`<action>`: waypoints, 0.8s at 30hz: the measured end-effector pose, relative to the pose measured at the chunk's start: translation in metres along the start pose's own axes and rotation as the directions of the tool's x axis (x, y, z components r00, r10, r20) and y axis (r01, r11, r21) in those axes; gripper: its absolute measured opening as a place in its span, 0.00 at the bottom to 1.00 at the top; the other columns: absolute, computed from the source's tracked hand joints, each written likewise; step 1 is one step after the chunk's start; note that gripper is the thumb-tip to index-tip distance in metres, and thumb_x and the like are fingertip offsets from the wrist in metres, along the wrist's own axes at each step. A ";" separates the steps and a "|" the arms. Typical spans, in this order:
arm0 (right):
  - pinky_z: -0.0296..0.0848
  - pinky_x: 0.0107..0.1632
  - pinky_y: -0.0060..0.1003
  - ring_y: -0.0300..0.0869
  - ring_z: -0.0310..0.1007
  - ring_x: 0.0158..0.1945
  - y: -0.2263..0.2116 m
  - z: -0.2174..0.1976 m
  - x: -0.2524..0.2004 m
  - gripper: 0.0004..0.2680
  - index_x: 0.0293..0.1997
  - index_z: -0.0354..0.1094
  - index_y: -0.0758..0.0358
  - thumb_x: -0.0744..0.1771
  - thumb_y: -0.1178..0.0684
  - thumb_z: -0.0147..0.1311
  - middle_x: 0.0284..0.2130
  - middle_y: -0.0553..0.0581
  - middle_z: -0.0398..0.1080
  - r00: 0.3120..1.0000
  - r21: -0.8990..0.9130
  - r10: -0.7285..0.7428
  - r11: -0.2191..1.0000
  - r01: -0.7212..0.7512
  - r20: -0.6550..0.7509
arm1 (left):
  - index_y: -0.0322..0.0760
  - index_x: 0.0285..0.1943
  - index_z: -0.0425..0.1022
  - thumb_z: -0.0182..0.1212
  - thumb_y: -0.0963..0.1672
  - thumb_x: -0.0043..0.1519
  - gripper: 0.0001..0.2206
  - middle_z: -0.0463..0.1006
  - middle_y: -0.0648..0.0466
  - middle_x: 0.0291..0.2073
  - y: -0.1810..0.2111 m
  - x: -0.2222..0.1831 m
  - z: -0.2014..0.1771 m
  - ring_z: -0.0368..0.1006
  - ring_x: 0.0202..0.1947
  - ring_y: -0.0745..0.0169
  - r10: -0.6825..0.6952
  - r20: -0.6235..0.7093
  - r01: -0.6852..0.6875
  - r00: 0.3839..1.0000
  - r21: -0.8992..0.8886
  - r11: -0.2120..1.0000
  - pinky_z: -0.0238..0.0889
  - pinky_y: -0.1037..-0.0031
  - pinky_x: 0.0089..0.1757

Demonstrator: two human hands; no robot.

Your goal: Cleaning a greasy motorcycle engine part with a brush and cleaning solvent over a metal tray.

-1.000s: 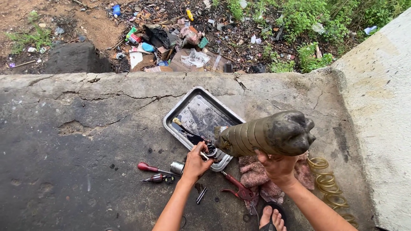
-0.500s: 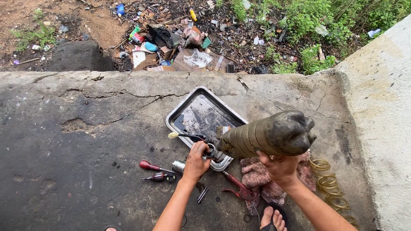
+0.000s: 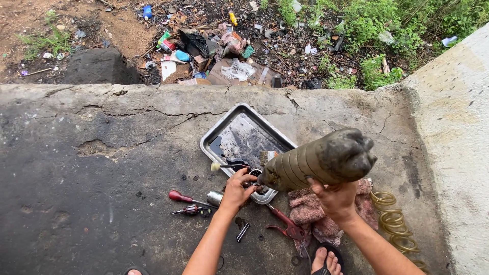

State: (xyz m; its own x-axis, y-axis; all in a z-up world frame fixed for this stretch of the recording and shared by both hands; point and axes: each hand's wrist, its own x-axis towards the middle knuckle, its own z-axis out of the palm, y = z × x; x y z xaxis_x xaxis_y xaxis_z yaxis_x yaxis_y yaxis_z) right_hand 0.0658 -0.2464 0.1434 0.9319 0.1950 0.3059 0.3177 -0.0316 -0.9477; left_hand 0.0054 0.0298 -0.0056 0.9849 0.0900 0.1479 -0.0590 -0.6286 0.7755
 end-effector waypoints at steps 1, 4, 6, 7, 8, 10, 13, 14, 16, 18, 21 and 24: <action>0.81 0.56 0.38 0.43 0.78 0.54 0.004 -0.002 -0.002 0.19 0.57 0.65 0.66 0.64 0.53 0.67 0.50 0.57 0.75 1.000 -0.015 0.020 1.000 -0.020 -0.015 | 0.41 0.42 0.84 0.78 0.40 0.48 0.13 0.75 0.44 0.57 0.000 0.001 0.000 0.74 0.55 0.45 0.001 -0.023 -0.003 1.000 -0.065 0.998 0.70 0.60 0.53; 0.82 0.55 0.38 0.43 0.78 0.53 -0.006 -0.002 0.004 0.20 0.57 0.66 0.67 0.64 0.49 0.68 0.50 0.57 0.74 0.998 -0.037 0.027 0.999 -0.029 -0.061 | 0.38 0.42 0.84 0.73 0.40 0.53 0.09 0.76 0.49 0.58 -0.002 0.002 0.007 0.76 0.49 0.53 -0.219 0.056 0.221 0.974 -0.441 0.870 0.73 0.65 0.49; 0.81 0.56 0.38 0.43 0.78 0.53 -0.014 -0.003 0.007 0.21 0.57 0.65 0.67 0.64 0.46 0.67 0.50 0.56 0.74 0.996 -0.044 0.014 0.999 -0.018 -0.091 | 0.38 0.42 0.83 0.68 0.41 0.58 0.06 0.78 0.57 0.57 -0.007 0.000 0.015 0.79 0.43 0.61 -0.381 0.222 0.424 0.898 -0.673 0.606 0.74 0.70 0.46; 0.81 0.55 0.37 0.43 0.77 0.52 -0.015 -0.005 0.006 0.22 0.58 0.64 0.67 0.65 0.45 0.67 0.50 0.56 0.73 0.993 -0.079 0.000 0.997 -0.010 -0.116 | 0.35 0.43 0.82 0.65 0.43 0.65 0.05 0.76 0.53 0.46 -0.011 -0.002 0.020 0.71 0.37 0.62 -0.430 0.247 0.460 0.868 -0.724 0.513 0.66 0.72 0.40; 0.80 0.55 0.37 0.42 0.77 0.52 -0.016 -0.007 0.008 0.22 0.59 0.64 0.67 0.65 0.43 0.66 0.50 0.55 0.72 0.990 -0.115 -0.019 0.993 0.002 -0.142 | 0.33 0.45 0.81 0.62 0.45 0.72 0.09 0.74 0.50 0.36 -0.016 0.000 0.025 0.63 0.31 0.64 -0.471 0.274 0.485 0.839 -0.769 0.417 0.58 0.73 0.34; 0.80 0.55 0.36 0.42 0.76 0.52 -0.013 -0.008 0.008 0.23 0.59 0.63 0.68 0.65 0.43 0.66 0.51 0.55 0.71 0.986 -0.120 -0.025 0.993 0.006 -0.163 | 0.37 0.43 0.77 0.59 0.48 0.69 0.10 0.77 0.52 0.34 0.014 0.009 0.008 0.71 0.32 0.63 -0.493 0.334 0.481 0.803 -0.852 0.206 0.66 0.73 0.35; 0.78 0.55 0.36 0.41 0.75 0.52 -0.016 -0.005 0.009 0.23 0.59 0.62 0.68 0.65 0.45 0.67 0.52 0.54 0.70 0.980 -0.085 -0.030 0.996 0.013 -0.196 | 0.39 0.43 0.73 0.57 0.50 0.66 0.12 0.81 0.53 0.33 0.024 0.013 0.002 0.79 0.34 0.62 -0.510 0.429 0.442 0.745 -0.891 -0.103 0.74 0.72 0.37; 0.78 0.56 0.35 0.41 0.75 0.53 -0.018 -0.004 0.010 0.23 0.60 0.61 0.67 0.65 0.46 0.67 0.52 0.54 0.70 0.978 -0.047 -0.035 0.999 0.025 -0.208 | 0.37 0.45 0.72 0.59 0.50 0.66 0.13 0.80 0.53 0.34 0.022 0.015 0.004 0.79 0.34 0.62 -0.514 0.456 0.424 0.726 -0.886 -0.188 0.74 0.73 0.38; 0.77 0.57 0.35 0.41 0.75 0.53 -0.011 -0.006 0.008 0.22 0.59 0.62 0.68 0.65 0.47 0.67 0.51 0.55 0.71 0.975 -0.018 -0.022 1.000 0.018 -0.220 | 0.37 0.48 0.72 0.61 0.48 0.66 0.12 0.80 0.55 0.37 0.018 0.013 0.004 0.79 0.37 0.64 -0.480 0.444 0.403 0.756 -0.895 -0.192 0.74 0.73 0.41; 0.77 0.57 0.35 0.41 0.75 0.52 -0.010 -0.007 0.010 0.21 0.59 0.63 0.68 0.65 0.48 0.68 0.51 0.55 0.72 0.972 0.009 -0.013 1.000 0.015 -0.234 | 0.38 0.51 0.71 0.64 0.47 0.66 0.11 0.80 0.56 0.39 0.019 0.016 0.001 0.78 0.39 0.65 -0.442 0.430 0.383 0.787 -0.903 -0.196 0.75 0.74 0.43; 0.77 0.59 0.36 0.43 0.76 0.52 -0.017 -0.009 0.016 0.20 0.57 0.66 0.70 0.65 0.50 0.68 0.50 0.57 0.73 0.971 -0.023 -0.017 1.000 0.012 -0.240 | 0.40 0.54 0.69 0.65 0.45 0.65 0.12 0.79 0.55 0.40 0.031 0.022 -0.008 0.77 0.40 0.64 -0.414 0.474 0.419 0.777 -0.881 -0.221 0.73 0.75 0.41; 0.77 0.59 0.37 0.43 0.76 0.53 -0.024 -0.008 0.018 0.21 0.58 0.65 0.70 0.65 0.48 0.67 0.51 0.57 0.73 0.974 -0.079 -0.038 0.997 0.021 -0.224 | 0.41 0.55 0.68 0.58 0.41 0.61 0.14 0.79 0.52 0.44 0.040 0.023 -0.014 0.78 0.41 0.60 -0.448 0.470 0.413 0.761 -0.883 -0.225 0.77 0.71 0.43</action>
State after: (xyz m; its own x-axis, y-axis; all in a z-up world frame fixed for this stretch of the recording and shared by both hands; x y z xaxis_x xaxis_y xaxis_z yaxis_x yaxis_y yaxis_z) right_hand 0.0766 -0.2500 0.1722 0.9346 -0.0281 0.3545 0.3499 -0.1051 -0.9309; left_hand 0.0238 0.0176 0.0373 0.8522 -0.0132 -0.5231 0.2763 0.8603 0.4284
